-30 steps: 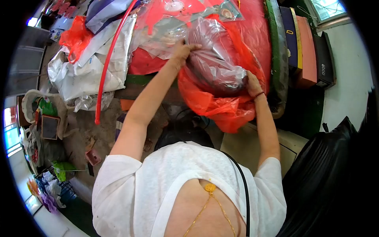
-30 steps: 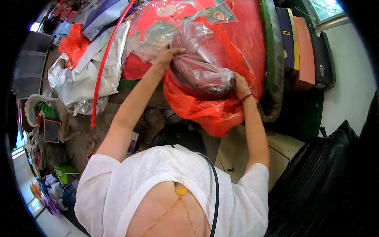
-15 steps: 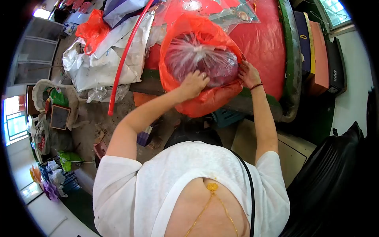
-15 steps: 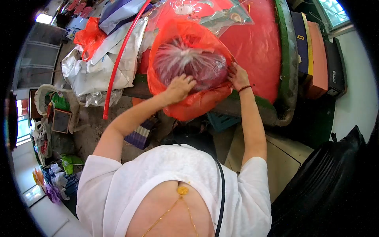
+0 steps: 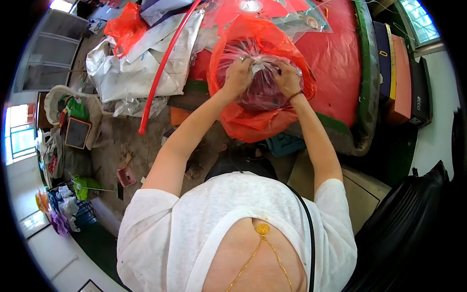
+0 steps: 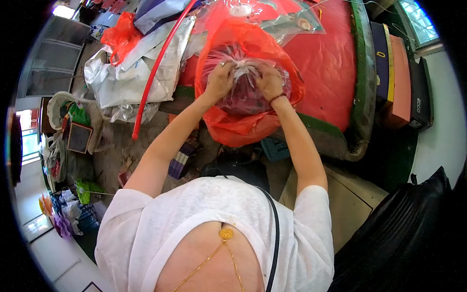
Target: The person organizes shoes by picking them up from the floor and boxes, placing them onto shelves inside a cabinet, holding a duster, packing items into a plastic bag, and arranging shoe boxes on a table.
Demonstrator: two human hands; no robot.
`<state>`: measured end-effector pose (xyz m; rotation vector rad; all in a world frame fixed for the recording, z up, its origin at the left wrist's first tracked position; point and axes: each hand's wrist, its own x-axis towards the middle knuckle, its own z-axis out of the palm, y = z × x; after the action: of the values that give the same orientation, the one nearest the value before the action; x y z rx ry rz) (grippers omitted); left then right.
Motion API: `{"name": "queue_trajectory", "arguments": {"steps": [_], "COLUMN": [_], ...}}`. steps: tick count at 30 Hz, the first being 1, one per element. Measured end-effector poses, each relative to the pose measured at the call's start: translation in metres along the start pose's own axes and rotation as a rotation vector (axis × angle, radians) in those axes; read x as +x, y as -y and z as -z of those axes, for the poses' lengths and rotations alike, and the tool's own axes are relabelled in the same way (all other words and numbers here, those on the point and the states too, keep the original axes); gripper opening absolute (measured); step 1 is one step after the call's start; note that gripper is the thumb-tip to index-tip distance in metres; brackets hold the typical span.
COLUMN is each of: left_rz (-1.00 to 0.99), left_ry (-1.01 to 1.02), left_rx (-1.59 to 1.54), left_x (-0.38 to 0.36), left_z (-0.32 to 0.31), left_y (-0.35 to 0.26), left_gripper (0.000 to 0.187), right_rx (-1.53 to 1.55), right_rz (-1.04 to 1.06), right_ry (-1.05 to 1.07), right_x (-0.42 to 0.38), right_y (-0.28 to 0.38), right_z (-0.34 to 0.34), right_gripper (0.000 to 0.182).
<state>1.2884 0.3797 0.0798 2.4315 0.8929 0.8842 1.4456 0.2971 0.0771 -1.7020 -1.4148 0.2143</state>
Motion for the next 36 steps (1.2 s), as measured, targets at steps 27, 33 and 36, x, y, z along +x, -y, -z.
{"name": "queue_trajectory", "arguments": {"steps": [27, 33, 36], "left_rz": [0.076, 0.186, 0.226], "left_ry": [0.017, -0.153, -0.328], "left_rx": [0.147, 0.143, 0.281], "left_x": [0.055, 0.058, 0.047], "left_z": [0.022, 0.056, 0.066], "left_y": [-0.008, 0.023, 0.051], "left_gripper": [0.030, 0.028, 0.023], "right_rx": [0.511, -0.304, -0.191], "right_rz": [-0.162, 0.003, -0.087], "right_ry": [0.365, 0.174, 0.066], "right_x": [0.055, 0.039, 0.038], "right_y": [0.011, -0.032, -0.053], "right_z": [0.034, 0.000, 0.022], "right_gripper": [0.038, 0.026, 0.021]}}
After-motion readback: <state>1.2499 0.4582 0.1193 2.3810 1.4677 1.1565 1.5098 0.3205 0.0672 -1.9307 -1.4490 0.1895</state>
